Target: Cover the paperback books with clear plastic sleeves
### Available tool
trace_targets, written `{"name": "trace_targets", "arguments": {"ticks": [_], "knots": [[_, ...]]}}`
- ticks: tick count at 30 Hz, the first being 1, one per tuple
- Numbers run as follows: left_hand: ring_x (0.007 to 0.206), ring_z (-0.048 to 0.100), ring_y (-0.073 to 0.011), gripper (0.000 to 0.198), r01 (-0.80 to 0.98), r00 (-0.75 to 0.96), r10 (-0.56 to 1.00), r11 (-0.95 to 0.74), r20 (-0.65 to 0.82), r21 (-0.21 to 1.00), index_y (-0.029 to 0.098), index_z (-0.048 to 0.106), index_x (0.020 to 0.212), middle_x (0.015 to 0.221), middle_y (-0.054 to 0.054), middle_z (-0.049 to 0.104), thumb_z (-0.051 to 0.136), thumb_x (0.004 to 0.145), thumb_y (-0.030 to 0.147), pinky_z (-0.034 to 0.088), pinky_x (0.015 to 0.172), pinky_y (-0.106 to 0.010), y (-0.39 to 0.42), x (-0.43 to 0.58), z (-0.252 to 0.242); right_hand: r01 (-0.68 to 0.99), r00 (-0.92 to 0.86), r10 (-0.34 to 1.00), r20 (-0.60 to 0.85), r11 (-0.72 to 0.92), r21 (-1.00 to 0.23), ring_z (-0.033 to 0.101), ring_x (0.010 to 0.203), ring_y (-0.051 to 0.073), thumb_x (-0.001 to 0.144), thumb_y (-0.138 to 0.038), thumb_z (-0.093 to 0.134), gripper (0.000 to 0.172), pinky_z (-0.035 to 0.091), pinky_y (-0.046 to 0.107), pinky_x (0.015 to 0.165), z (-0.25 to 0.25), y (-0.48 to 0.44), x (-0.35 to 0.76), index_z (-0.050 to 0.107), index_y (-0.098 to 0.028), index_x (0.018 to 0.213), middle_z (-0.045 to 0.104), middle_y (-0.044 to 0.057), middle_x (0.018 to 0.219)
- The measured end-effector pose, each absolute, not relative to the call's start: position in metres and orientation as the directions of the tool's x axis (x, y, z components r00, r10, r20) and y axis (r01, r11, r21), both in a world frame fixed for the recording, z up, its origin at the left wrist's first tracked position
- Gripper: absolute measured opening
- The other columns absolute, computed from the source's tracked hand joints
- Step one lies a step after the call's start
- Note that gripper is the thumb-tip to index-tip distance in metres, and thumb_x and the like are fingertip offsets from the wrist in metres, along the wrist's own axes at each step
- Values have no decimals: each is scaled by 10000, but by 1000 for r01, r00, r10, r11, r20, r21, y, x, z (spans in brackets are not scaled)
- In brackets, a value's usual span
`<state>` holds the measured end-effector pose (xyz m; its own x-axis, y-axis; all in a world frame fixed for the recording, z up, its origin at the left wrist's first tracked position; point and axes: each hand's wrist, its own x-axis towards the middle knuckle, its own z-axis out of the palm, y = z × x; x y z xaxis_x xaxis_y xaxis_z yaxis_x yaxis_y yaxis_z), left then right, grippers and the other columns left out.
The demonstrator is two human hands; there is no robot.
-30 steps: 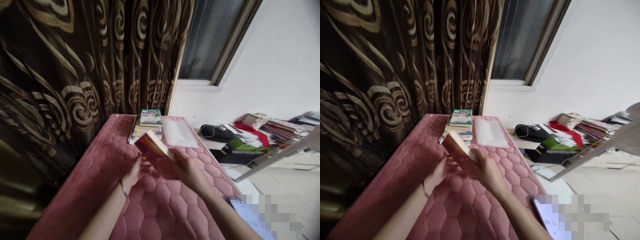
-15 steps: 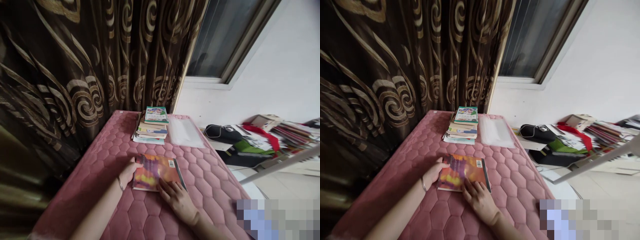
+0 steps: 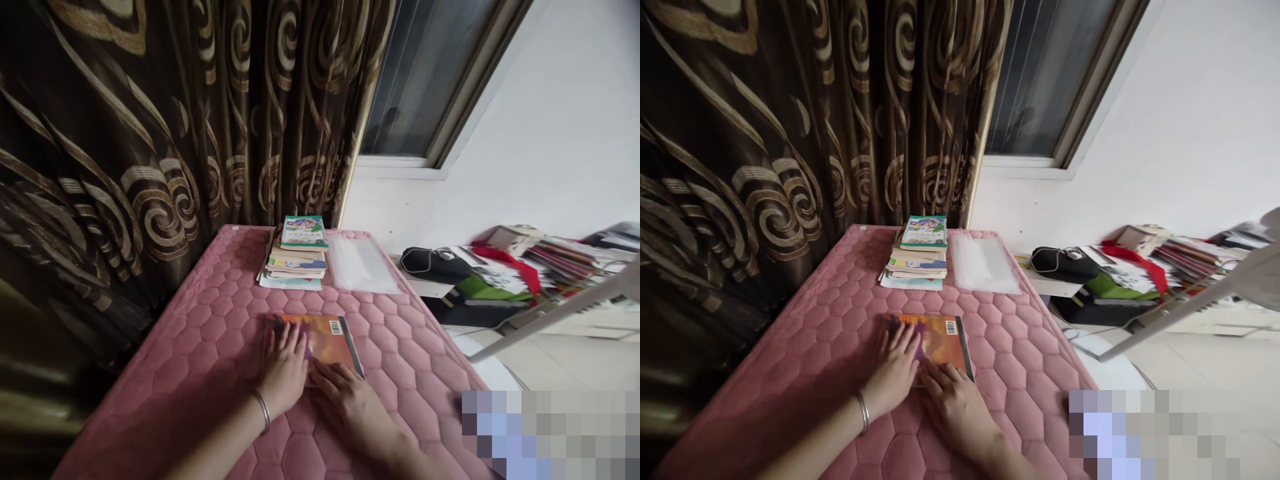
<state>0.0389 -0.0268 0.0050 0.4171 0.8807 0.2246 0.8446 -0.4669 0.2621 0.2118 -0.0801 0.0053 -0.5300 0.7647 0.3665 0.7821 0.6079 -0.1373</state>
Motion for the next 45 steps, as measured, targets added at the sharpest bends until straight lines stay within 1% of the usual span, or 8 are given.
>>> {"name": "trace_targets", "arguments": {"ticks": [8,13,18,27,31,36,41,45], "knots": [[1384,286,-262,573,847,502,808,-532,309,16,179,245,1468,1517,-107,281,357,921,310,253,1117,-480,-43,36,-20,817,-516,767,381,575,-51,315,1369,238,845,-41,382,661,387,450,1087,-26,-80,219,217,-148,1476,323,97,1496],[1393,263,-271,648,827,537,767,-561,351,-40,169,165,1485,1522,-107,266,418,915,346,303,1104,-459,-53,5,-20,839,-484,797,361,540,-67,340,1354,208,851,11,306,699,426,413,1061,-33,-85,247,119,-206,1489,327,66,1487],[1369,322,-254,664,797,573,756,-604,315,-1,203,137,1487,1512,-88,295,449,910,306,331,1097,-464,-61,-30,-18,788,-535,750,390,609,-91,389,1324,210,876,-20,345,648,437,401,1049,-35,-79,265,197,-217,1475,390,78,1451],[1251,495,-183,427,669,624,737,-675,260,310,303,496,1310,1358,-29,535,431,909,171,339,1097,-463,-42,-59,5,743,-564,777,278,625,-238,609,1113,178,778,32,371,545,541,289,901,22,-69,267,602,-197,1215,619,61,1254],[1179,557,-190,331,590,489,824,-555,287,586,288,617,1167,1238,-27,632,546,851,214,389,1065,-437,-21,-59,10,815,-461,796,392,555,-168,694,803,180,852,-34,381,369,565,276,681,35,-54,267,671,-193,1015,732,73,961],[1057,620,-221,317,295,222,941,-314,254,903,181,658,1036,1096,-82,691,657,734,278,451,990,-402,35,-44,9,856,-352,751,559,499,-131,660,728,172,939,-199,401,274,499,263,638,70,-6,267,674,-202,916,723,59,842],[840,659,-213,245,95,94,980,-186,177,978,158,658,764,818,-60,715,699,658,374,500,857,-357,88,-18,2,868,-250,715,652,464,-176,620,787,215,940,-303,434,271,472,338,726,95,62,261,677,-210,865,710,70,822],[678,653,-185,301,56,38,990,-141,139,988,173,576,706,674,-23,668,643,690,465,526,692,-319,114,-3,-13,862,-64,636,769,424,-278,576,947,256,917,-316,476,226,472,408,806,88,82,254,666,-211,979,685,92,1007]]}}
